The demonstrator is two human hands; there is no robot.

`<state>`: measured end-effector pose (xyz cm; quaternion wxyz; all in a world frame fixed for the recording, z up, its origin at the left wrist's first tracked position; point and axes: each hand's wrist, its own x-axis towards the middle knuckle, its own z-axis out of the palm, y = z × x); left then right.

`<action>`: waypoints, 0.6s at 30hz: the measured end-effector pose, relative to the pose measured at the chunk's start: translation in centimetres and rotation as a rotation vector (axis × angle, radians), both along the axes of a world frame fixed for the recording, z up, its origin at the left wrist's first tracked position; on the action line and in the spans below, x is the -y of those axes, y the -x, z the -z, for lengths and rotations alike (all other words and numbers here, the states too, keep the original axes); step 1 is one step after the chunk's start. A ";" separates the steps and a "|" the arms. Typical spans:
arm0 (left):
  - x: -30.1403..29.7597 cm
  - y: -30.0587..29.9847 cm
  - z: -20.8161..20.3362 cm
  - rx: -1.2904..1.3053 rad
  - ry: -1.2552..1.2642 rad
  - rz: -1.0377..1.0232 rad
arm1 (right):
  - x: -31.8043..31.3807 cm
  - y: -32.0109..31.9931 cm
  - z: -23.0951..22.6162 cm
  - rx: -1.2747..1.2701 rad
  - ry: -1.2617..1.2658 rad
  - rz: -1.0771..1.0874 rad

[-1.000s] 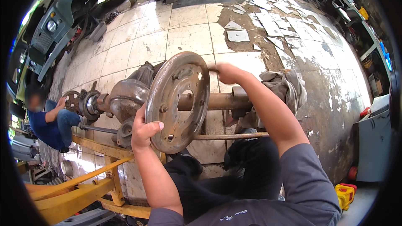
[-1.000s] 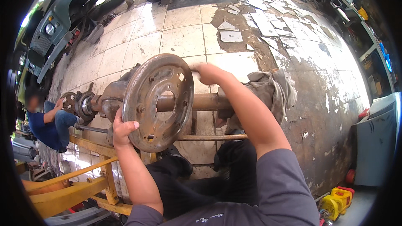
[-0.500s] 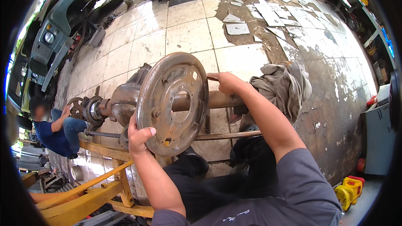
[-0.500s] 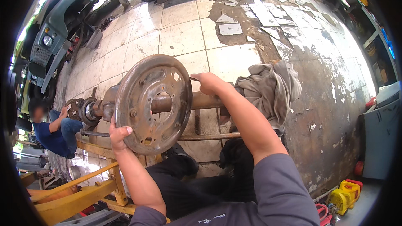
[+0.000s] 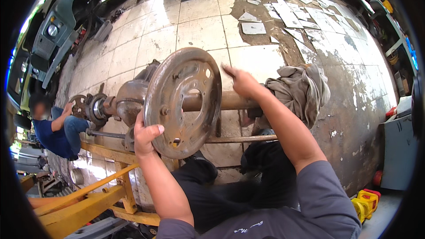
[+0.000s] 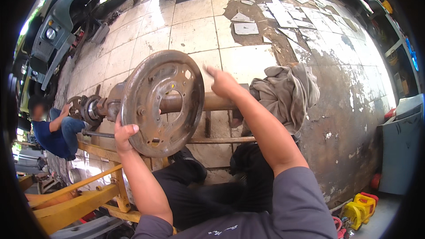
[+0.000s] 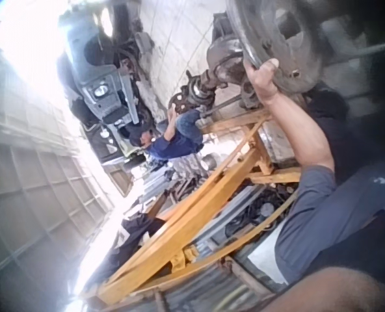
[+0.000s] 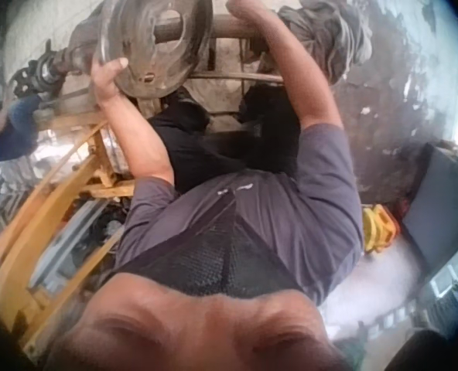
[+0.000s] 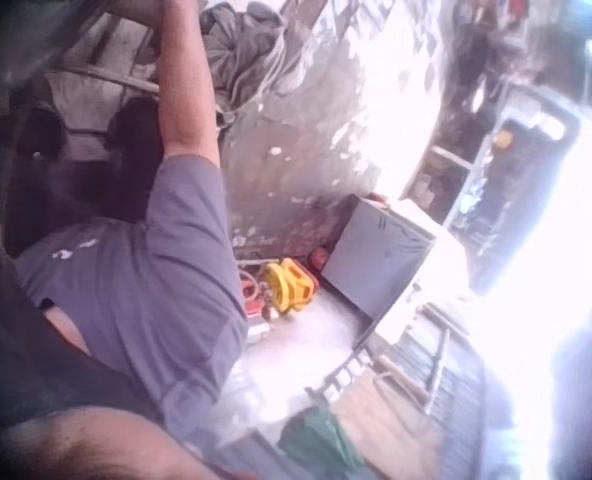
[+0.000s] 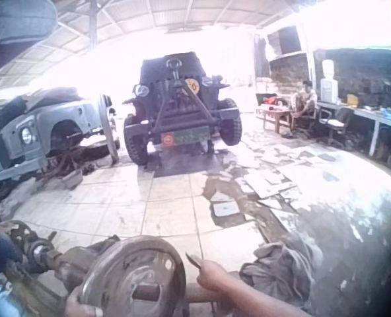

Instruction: The person scrubs a vehicle axle assembly with a sanding block while sitting on the floor. They rotate the assembly to clean different sections, including the central hub and outer rim.

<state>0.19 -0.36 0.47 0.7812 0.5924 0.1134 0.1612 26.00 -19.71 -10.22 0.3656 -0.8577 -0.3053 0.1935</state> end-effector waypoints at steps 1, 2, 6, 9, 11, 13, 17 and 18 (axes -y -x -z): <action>0.1 -0.1 0.0 -0.003 0.009 0.011 | -0.3 -1.0 0.5 0.064 -0.195 0.067; 0.1 0.0 0.2 -0.010 0.001 0.006 | -1.2 -1.2 -0.6 0.120 -0.396 0.132; 0.3 0.3 0.0 -0.023 -0.049 -0.002 | -4.3 1.4 -4.0 0.154 -0.381 0.056; 0.0 0.1 0.0 -0.001 -0.046 0.028 | -1.7 0.4 -0.7 0.047 0.124 -0.074; -0.5 0.0 0.4 -0.003 -0.044 0.027 | -0.5 -0.4 1.7 0.082 0.112 -0.089; -0.6 0.7 1.0 -0.027 -0.022 -0.023 | -0.7 1.3 -0.2 0.039 -0.134 0.037; -0.5 0.8 0.6 -0.031 -0.032 -0.025 | -3.6 5.6 -5.7 0.214 -0.584 0.054; -0.1 0.3 0.6 -0.019 -0.026 0.002 | -4.2 5.6 -5.1 0.248 -0.601 0.091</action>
